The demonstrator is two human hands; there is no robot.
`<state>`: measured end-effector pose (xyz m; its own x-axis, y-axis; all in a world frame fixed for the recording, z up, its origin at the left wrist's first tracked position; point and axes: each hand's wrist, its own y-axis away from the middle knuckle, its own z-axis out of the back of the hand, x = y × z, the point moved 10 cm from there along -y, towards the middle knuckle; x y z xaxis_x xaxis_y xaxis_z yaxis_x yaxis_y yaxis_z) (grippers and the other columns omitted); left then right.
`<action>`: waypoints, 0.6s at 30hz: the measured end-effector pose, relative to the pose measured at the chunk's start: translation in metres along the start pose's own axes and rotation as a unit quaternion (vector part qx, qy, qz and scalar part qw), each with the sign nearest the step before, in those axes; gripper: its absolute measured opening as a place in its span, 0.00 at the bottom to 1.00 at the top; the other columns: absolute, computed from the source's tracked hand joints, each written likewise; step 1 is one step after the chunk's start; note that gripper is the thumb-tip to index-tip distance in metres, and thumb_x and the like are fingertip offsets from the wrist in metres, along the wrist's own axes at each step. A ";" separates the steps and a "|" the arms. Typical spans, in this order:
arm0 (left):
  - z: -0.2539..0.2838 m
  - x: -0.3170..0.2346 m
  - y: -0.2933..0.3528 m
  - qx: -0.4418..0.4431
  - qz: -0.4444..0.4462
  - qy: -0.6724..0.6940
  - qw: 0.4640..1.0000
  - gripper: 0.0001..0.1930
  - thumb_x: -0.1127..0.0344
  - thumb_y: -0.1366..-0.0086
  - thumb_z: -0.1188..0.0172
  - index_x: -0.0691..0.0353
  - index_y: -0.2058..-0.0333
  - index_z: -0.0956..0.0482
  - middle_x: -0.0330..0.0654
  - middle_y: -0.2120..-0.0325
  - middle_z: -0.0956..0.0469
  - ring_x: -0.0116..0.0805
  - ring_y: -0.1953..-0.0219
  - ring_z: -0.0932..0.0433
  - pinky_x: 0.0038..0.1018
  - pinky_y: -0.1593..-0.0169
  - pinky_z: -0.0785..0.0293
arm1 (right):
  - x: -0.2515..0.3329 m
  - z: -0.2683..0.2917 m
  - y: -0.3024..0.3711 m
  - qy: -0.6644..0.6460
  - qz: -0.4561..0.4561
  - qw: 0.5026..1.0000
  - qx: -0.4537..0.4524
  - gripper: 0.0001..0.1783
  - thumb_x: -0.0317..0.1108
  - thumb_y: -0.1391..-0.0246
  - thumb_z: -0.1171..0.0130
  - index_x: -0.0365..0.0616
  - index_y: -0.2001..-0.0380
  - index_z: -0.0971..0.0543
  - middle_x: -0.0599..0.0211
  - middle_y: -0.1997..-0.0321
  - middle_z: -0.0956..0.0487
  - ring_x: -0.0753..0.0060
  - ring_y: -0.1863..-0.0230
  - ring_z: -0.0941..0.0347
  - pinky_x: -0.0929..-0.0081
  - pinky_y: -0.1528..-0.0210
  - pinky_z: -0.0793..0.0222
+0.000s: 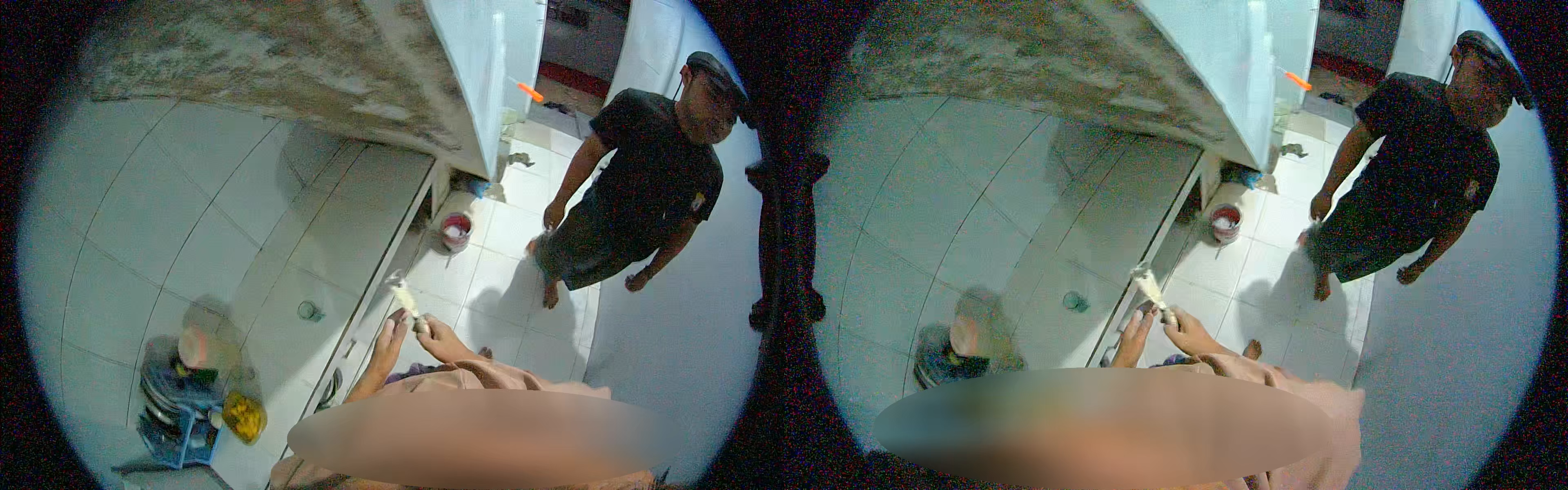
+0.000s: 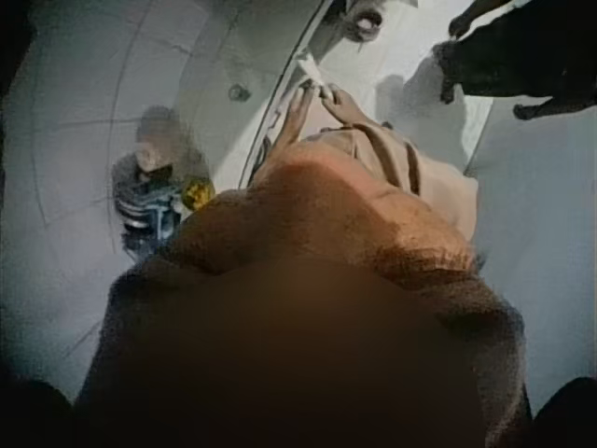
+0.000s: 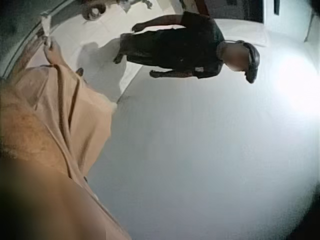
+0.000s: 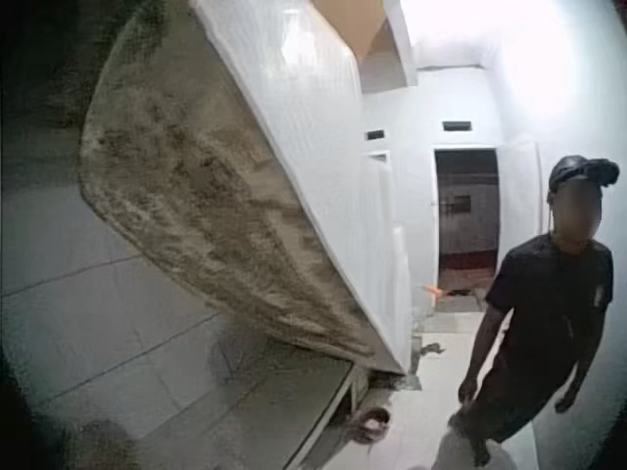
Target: The person applies grout to the joints between green and white tiles on a staircase using a small trowel. They work step by step, smoothing the grout into the gaps and occasionally wiping excess material.
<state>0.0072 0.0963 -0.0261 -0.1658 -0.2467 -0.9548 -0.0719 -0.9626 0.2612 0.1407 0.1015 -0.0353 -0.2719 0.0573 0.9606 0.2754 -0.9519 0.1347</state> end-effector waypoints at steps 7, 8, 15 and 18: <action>-0.129 -0.048 -0.111 0.076 -0.092 0.002 0.993 0.22 0.54 0.28 0.55 0.67 0.47 0.29 0.49 0.52 0.24 0.36 0.47 0.27 0.29 0.42 0.36 | -0.024 0.217 0.003 0.027 -0.007 0.980 -0.196 0.12 0.39 0.45 0.40 0.41 0.66 0.26 0.68 0.76 0.28 0.75 0.74 0.35 0.74 0.70 0.37; -0.142 -0.062 -0.129 0.087 -0.096 -0.020 0.991 0.22 0.54 0.28 0.55 0.67 0.47 0.29 0.49 0.53 0.23 0.37 0.47 0.27 0.29 0.42 0.35 | -0.022 0.242 0.001 0.037 -0.021 0.977 -0.208 0.14 0.41 0.46 0.39 0.41 0.66 0.26 0.63 0.76 0.26 0.70 0.74 0.32 0.71 0.69 0.35; -0.235 -0.136 -0.200 0.125 -0.163 -0.092 0.974 0.17 0.59 0.29 0.52 0.65 0.51 0.25 0.47 0.54 0.22 0.37 0.49 0.25 0.29 0.44 0.34 | -0.047 0.339 0.036 0.035 -0.114 0.951 -0.285 0.16 0.43 0.47 0.37 0.40 0.70 0.26 0.58 0.78 0.25 0.68 0.75 0.31 0.67 0.70 0.34; -0.251 -0.169 -0.233 0.148 -0.195 -0.122 0.962 0.17 0.59 0.30 0.52 0.63 0.51 0.25 0.46 0.54 0.22 0.36 0.49 0.25 0.28 0.44 0.34 | -0.060 0.353 0.030 0.019 -0.170 0.938 -0.301 0.17 0.43 0.47 0.38 0.39 0.71 0.27 0.57 0.78 0.26 0.68 0.76 0.31 0.66 0.70 0.35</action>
<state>0.2991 0.3341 0.0389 -0.2934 0.1945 -0.9360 -0.4466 -0.8936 -0.0457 0.4906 0.1762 -0.0031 -0.2849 0.3890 0.8761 -0.4002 -0.8787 0.2600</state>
